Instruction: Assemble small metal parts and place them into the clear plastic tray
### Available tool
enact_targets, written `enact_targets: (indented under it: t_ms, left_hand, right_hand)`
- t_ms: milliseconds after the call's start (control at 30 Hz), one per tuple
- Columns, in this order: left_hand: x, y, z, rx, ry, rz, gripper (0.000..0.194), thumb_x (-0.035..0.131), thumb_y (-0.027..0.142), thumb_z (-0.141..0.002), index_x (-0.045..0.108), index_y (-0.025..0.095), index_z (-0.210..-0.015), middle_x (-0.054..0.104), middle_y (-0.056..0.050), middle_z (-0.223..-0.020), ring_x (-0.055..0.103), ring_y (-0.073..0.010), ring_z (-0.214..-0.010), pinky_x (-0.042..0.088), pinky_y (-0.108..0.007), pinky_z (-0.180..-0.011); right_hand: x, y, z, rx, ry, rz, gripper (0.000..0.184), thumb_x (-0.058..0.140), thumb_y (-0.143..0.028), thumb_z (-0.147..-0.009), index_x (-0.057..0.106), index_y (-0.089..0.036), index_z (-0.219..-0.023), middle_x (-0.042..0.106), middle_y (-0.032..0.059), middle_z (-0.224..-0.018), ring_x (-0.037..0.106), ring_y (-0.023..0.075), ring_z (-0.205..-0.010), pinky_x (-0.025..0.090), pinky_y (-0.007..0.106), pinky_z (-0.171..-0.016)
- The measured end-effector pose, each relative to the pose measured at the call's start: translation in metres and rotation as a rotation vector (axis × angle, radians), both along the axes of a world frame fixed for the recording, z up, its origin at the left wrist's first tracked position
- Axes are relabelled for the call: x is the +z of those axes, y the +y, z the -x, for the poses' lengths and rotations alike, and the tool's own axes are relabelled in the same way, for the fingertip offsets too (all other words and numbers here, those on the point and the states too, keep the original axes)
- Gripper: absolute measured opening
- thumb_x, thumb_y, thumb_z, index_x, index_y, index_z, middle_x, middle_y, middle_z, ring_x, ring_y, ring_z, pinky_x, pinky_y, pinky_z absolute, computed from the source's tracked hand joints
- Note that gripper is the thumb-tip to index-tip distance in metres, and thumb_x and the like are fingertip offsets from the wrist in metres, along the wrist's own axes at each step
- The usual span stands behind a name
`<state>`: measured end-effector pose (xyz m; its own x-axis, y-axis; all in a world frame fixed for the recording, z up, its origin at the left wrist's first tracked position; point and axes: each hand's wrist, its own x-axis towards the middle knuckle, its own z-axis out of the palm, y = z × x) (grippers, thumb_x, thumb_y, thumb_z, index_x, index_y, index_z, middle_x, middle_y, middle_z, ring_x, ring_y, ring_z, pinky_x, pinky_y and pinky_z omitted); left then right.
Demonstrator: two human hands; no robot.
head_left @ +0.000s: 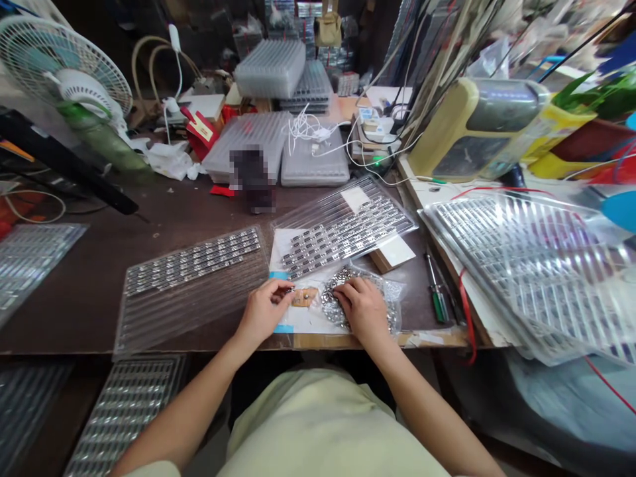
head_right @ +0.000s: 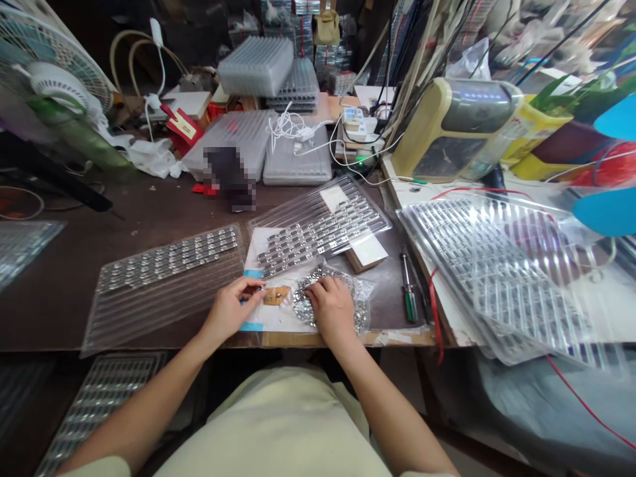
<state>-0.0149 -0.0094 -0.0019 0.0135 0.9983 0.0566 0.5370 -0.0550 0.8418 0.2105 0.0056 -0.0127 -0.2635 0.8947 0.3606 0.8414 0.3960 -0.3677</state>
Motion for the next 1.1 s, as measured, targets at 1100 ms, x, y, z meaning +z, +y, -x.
enact_targets:
  t_ms: [1100]
  left_hand:
    - [-0.004, -0.002, -0.012, 0.070, 0.024, -0.214, 0.016, 0.060, 0.031, -0.085, 0.069, 0.020, -0.091, 0.065, -0.005, -0.089, 0.060, -0.0142, -0.074, 0.048, -0.025, -0.065]
  right_hand:
    - [0.003, -0.001, 0.054, 0.091, 0.123, 0.081, 0.012, 0.063, -0.037, -0.086, 0.072, -0.030, -0.084, 0.070, -0.0016, -0.090, 0.051, 0.0166, -0.084, 0.031, 0.033, -0.076]
